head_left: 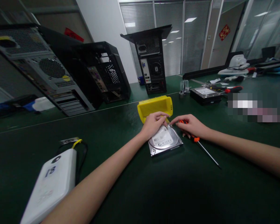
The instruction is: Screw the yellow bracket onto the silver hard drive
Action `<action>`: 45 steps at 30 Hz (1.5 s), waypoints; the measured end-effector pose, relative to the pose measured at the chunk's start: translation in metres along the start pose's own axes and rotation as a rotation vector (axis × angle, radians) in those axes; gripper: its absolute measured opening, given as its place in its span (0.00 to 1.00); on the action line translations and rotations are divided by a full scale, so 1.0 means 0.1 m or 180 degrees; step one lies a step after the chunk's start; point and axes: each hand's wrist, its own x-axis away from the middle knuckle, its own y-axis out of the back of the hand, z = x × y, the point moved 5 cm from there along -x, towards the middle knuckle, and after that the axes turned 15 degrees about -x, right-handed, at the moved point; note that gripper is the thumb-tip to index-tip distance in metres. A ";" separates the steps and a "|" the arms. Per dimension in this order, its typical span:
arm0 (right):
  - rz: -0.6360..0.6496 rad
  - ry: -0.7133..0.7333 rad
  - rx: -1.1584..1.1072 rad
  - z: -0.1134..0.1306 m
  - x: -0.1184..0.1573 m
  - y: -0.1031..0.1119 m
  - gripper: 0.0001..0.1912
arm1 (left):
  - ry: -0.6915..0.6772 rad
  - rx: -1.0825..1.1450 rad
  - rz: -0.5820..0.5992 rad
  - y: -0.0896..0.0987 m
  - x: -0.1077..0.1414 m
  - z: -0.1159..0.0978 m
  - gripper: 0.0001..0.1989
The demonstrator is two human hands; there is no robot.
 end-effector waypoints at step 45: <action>-0.1252 0.0655 -0.2663 0.47 -0.14 0.63 0.24 | -0.0459 -0.0282 0.0798 0.11 -0.05 -0.05 0.11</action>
